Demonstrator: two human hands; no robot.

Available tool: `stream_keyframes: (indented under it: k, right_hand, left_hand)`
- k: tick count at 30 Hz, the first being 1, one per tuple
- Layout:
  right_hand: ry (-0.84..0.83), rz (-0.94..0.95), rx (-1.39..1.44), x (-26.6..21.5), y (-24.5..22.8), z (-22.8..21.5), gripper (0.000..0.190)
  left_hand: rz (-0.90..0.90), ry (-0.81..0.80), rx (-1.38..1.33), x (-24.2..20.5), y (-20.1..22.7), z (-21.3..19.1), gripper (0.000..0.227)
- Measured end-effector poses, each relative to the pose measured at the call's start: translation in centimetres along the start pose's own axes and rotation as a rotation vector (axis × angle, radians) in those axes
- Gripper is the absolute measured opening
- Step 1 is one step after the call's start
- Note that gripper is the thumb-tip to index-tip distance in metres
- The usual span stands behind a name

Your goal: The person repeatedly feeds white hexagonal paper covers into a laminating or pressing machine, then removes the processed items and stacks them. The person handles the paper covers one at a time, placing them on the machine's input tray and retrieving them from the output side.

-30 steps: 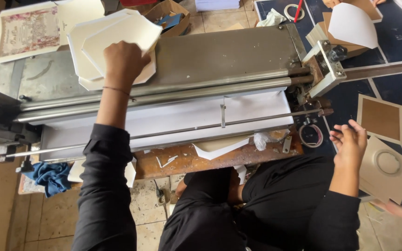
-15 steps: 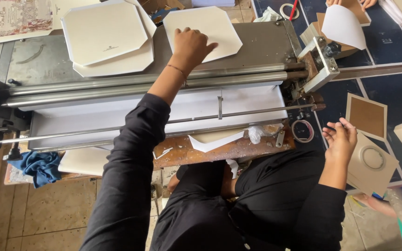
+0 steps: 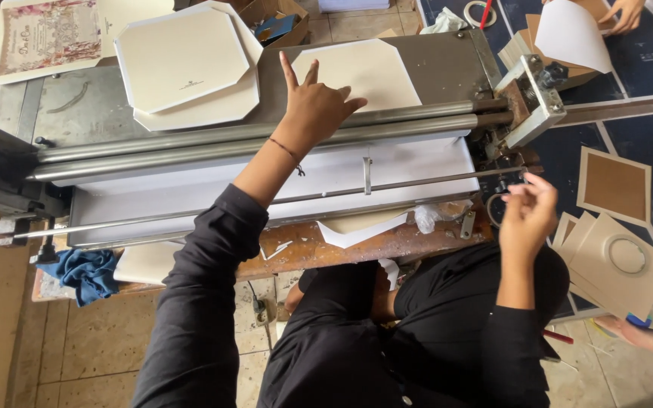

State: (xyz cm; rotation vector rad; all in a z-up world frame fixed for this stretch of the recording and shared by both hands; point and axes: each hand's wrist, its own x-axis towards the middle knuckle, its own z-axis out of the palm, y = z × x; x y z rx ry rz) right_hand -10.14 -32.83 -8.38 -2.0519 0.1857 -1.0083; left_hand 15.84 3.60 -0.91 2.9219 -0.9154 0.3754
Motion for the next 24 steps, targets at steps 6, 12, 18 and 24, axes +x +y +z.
stream_keyframes:
  k: [6,12,18,24]
  right_hand:
    - [-0.265,-0.412,-0.156,-0.3,-10.3,5.2,0.028]
    - [-0.352,-0.677,-0.431,-1.2,-11.9,9.3,0.027]
    - [-0.442,-0.789,-0.594,-2.1,-13.4,9.2,0.012]
    - [-0.497,-0.897,-0.646,-2.6,-18.3,3.6,0.017]
  left_hand:
    - [-0.016,0.007,-0.042,-2.2,-1.2,-4.8,0.077]
    - [-0.129,-0.034,-0.089,-3.6,-5.2,-6.8,0.080]
    - [-0.251,-0.085,-0.076,-4.8,-9.4,-7.4,0.070]
    - [-0.460,-0.035,-0.033,-5.0,-17.9,-4.1,0.064]
